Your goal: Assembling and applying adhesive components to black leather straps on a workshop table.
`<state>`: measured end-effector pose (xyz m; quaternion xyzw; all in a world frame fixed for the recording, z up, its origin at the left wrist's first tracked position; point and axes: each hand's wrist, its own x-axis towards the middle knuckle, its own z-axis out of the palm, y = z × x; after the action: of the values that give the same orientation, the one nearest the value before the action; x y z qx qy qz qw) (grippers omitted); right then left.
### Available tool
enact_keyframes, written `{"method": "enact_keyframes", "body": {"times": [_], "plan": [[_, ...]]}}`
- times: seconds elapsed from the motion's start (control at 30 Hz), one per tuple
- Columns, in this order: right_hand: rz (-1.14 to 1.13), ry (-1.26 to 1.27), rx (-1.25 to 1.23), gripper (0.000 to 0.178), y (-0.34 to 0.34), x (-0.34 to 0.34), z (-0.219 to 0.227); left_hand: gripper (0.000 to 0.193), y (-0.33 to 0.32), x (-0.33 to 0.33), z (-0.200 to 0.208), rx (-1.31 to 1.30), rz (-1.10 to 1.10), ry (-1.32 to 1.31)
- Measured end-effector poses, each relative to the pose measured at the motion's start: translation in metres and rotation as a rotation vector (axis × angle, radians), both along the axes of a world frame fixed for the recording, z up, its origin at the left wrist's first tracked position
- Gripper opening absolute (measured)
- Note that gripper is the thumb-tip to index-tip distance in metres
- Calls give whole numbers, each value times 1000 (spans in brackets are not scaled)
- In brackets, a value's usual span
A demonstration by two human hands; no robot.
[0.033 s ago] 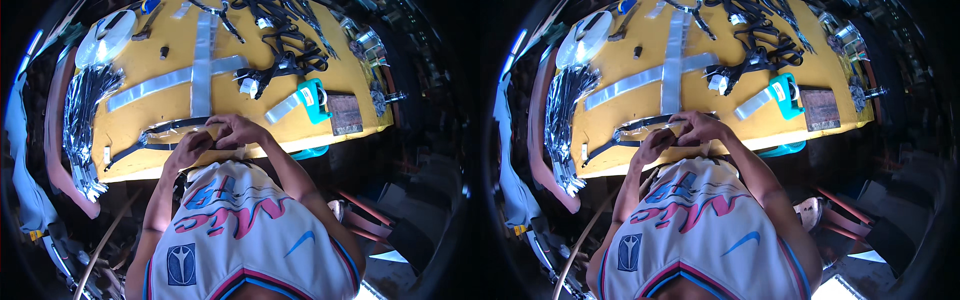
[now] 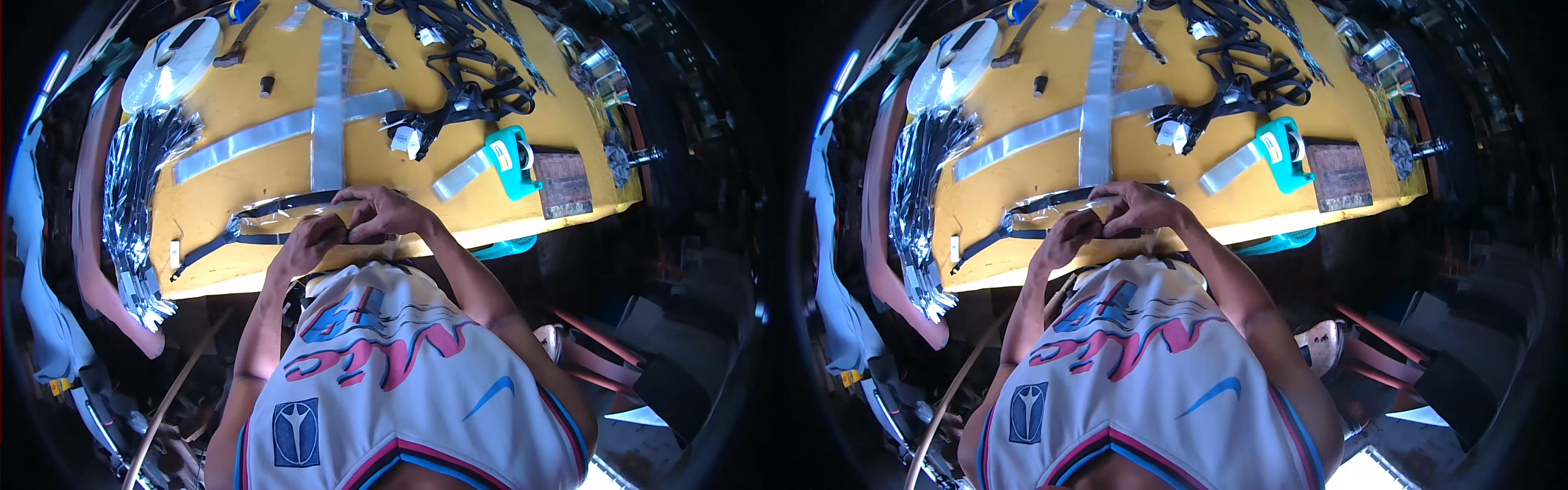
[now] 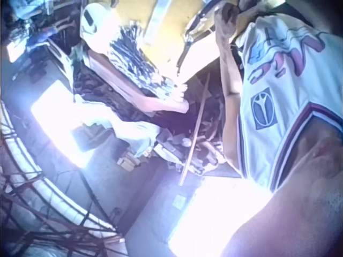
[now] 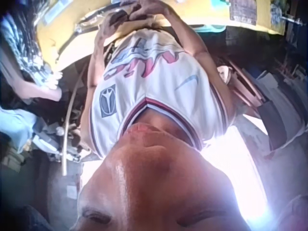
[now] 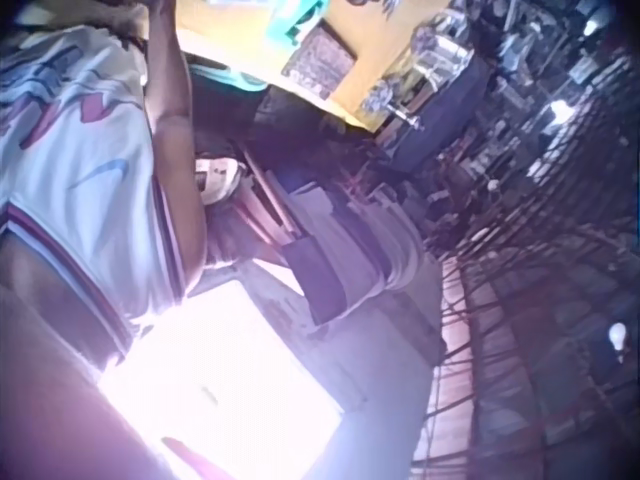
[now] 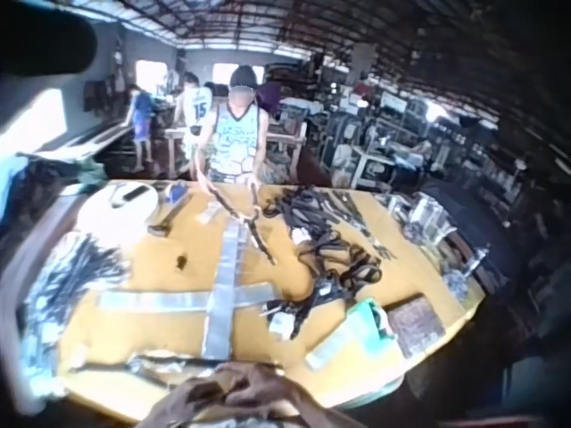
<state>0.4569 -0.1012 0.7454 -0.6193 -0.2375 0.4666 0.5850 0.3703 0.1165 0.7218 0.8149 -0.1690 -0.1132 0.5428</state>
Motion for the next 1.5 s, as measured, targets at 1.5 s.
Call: {"method": "enact_keyframes", "body": {"times": [1.5], "plan": [[-337,-977,-493,45,-197,102,-89,19,-8,6,-42,175,616,31]]}}
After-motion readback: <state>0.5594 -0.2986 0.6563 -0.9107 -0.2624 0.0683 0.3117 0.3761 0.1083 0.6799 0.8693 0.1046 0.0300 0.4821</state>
